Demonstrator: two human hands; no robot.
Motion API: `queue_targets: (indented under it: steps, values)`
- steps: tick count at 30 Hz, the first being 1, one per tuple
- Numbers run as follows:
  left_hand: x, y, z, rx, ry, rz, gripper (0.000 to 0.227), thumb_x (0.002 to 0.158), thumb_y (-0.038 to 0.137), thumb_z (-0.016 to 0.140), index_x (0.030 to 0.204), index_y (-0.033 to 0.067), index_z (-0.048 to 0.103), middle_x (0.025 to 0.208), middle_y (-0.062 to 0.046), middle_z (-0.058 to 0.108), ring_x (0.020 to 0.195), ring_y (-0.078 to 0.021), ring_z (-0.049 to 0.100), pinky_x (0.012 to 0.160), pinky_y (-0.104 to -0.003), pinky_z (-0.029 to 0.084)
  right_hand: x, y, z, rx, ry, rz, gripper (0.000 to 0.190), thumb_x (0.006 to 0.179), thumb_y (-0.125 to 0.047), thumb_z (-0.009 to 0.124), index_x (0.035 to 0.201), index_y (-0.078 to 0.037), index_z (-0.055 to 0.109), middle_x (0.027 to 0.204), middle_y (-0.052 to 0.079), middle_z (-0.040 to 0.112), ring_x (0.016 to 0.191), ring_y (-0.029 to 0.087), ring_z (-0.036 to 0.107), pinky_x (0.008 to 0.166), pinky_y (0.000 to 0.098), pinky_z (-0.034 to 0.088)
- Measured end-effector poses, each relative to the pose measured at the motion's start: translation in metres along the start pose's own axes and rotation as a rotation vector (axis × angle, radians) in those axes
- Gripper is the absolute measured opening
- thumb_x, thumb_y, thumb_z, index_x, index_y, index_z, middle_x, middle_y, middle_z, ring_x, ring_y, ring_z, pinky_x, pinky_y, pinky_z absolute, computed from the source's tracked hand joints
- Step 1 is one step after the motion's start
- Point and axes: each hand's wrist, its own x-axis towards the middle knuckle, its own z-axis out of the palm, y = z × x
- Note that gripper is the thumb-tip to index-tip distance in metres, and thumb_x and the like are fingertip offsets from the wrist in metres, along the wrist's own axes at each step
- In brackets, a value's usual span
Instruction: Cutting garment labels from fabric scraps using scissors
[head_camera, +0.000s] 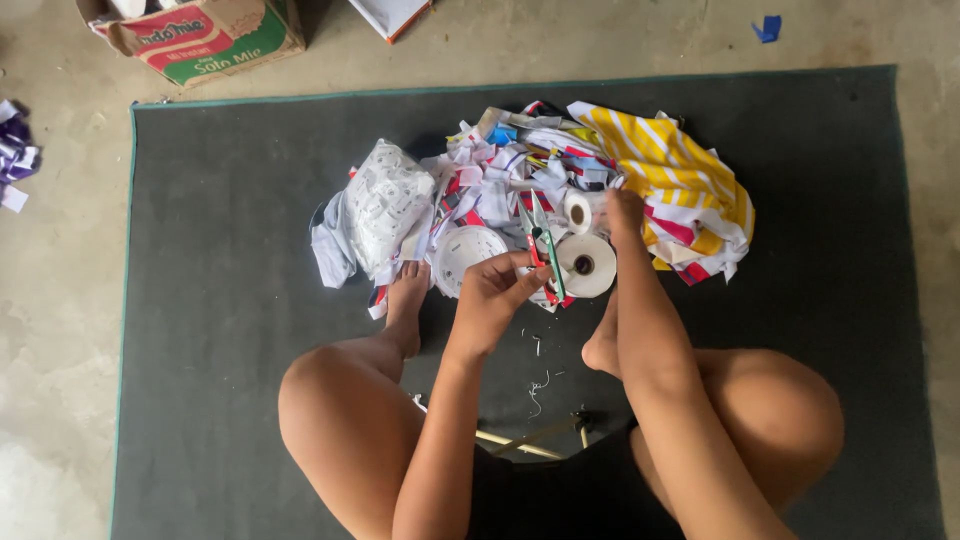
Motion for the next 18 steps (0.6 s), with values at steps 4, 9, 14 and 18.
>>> queue_targets:
  steps: [4,9,14,18]
  values:
    - [0.006,0.006,0.004,-0.053,-0.011,-0.007,0.019,0.085,0.012,0.082,0.101,0.0017,0.079,0.053,-0.001,0.055,0.053,-0.0010,0.043,0.051,-0.015,0.033,0.082,0.073,0.048,0.415,0.019,0.122,0.029,0.081,-0.036,0.064,0.088,-0.008,0.069,0.071,0.016,0.070,0.059,0.025,0.072,0.046,0.0338,0.058]
    - [0.004,0.010,0.010,-0.060,-0.017,0.000,0.021,0.085,0.011,0.083,0.101,-0.0014,0.078,0.054,-0.001,0.054,0.055,-0.0027,0.039,0.051,-0.017,0.033,0.065,0.022,0.030,0.695,-0.068,0.096,0.022,0.084,-0.027,0.069,0.092,-0.006,0.068,0.078,0.018,0.062,0.064,0.024,0.066,0.050,0.0358,0.059]
    - [0.000,0.017,0.010,-0.064,-0.008,-0.002,0.021,0.084,0.010,0.082,0.102,-0.0010,0.077,0.053,-0.001,0.052,0.053,-0.0019,0.043,0.050,-0.015,0.033,0.066,0.011,0.021,0.689,-0.087,0.077,0.018,0.085,-0.026,0.073,0.093,-0.011,0.069,0.083,0.008,0.062,0.073,0.020,0.064,0.055,0.0344,0.060]
    - [-0.002,0.023,0.012,-0.069,0.003,-0.009,0.020,0.084,0.010,0.082,0.100,-0.0013,0.078,0.051,-0.002,0.051,0.051,-0.0017,0.041,0.049,-0.015,0.031,0.080,0.023,0.009,0.828,-0.117,0.104,0.021,0.086,-0.026,0.074,0.098,-0.010,0.067,0.088,0.014,0.060,0.083,0.027,0.064,0.068,0.0473,0.064]
